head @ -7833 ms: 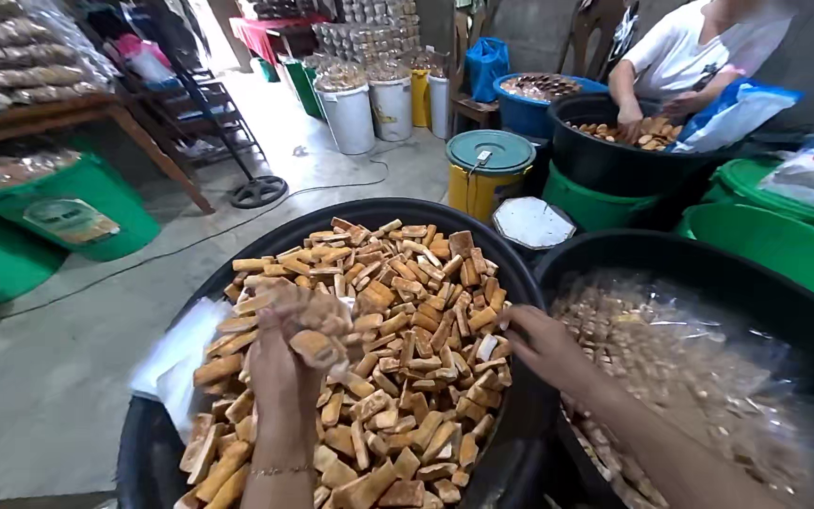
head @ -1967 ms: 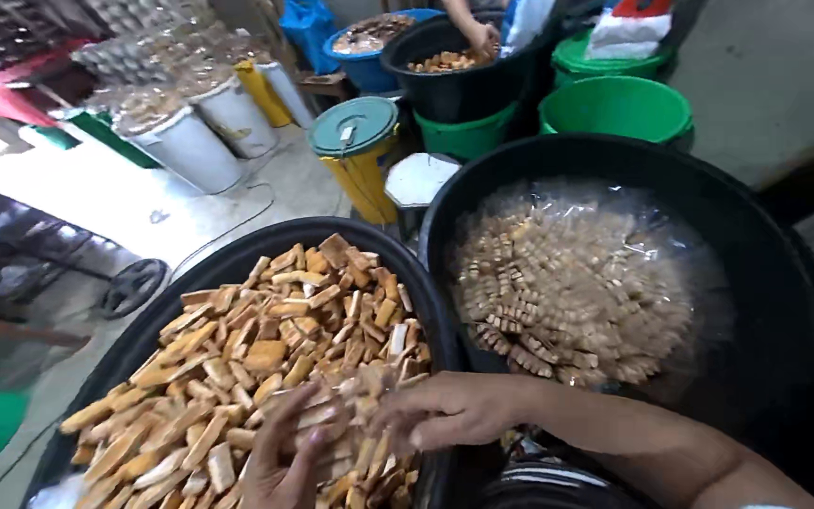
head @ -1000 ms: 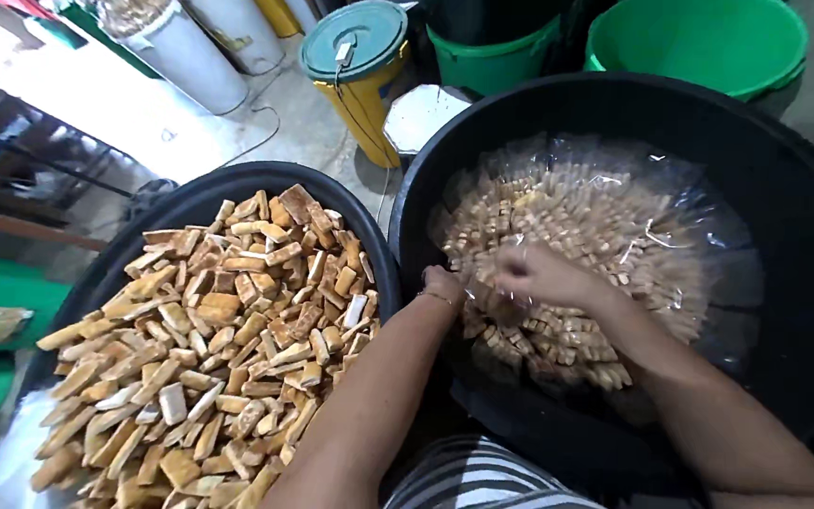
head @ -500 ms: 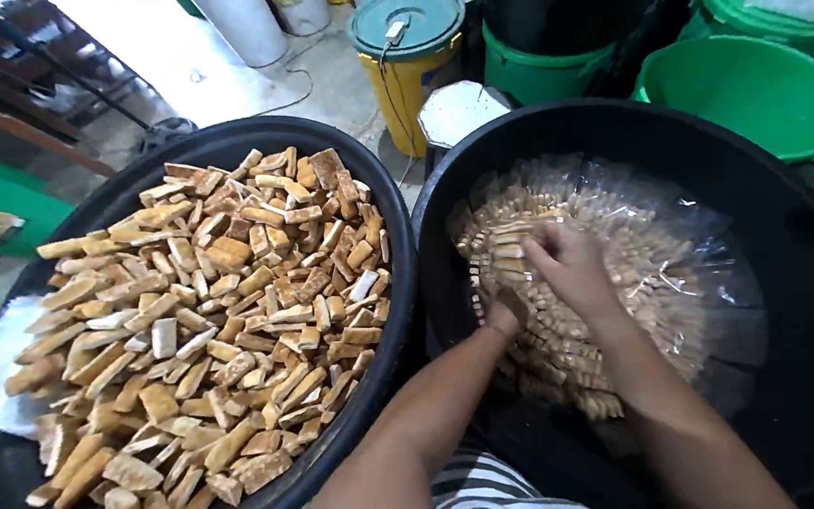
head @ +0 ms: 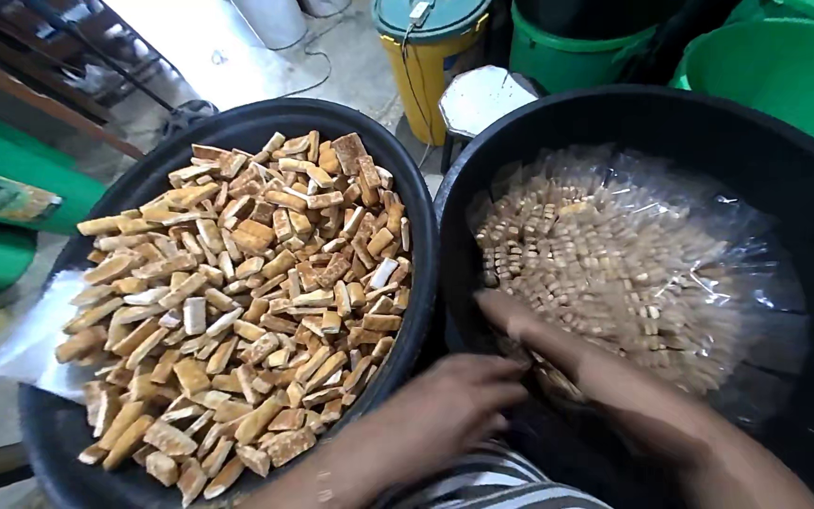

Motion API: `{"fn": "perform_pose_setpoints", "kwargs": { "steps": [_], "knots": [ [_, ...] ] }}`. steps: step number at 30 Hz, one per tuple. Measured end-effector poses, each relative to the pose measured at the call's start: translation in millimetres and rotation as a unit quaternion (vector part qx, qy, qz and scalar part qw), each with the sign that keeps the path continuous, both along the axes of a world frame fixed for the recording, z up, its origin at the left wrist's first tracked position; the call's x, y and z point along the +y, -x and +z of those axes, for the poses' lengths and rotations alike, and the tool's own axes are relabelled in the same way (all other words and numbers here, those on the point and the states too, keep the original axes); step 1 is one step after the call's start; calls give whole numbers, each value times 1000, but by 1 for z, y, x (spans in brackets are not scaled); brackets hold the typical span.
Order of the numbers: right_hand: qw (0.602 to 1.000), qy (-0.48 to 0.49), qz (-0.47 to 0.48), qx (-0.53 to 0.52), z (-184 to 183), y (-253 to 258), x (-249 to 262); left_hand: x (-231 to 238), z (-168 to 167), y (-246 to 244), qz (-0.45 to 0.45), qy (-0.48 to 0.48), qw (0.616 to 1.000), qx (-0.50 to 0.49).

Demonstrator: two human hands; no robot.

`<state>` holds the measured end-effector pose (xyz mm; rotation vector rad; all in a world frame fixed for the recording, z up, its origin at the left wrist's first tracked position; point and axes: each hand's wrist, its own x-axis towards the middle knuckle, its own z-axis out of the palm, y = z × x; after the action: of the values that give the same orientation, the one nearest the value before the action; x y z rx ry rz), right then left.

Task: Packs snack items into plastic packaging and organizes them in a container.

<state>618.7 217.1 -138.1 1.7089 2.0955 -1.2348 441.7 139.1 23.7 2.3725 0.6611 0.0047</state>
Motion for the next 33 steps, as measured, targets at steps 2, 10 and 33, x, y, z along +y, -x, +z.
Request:
{"fn": "perform_pose_setpoints", "kwargs": {
  "steps": [2, 10, 33],
  "knots": [
    [1000, 0, 15, -8, -4, 3, -10, 13, 24, 62, 158, -137, 977, -45],
    [997, 65, 28, -29, 6, -10, 4, -30, 36, 333, 731, -343, 585, -72],
    [824, -313, 467, -69, 129, 135, 125, 29, 3, 410, 753, -212, 622, 39]
  ]
}}
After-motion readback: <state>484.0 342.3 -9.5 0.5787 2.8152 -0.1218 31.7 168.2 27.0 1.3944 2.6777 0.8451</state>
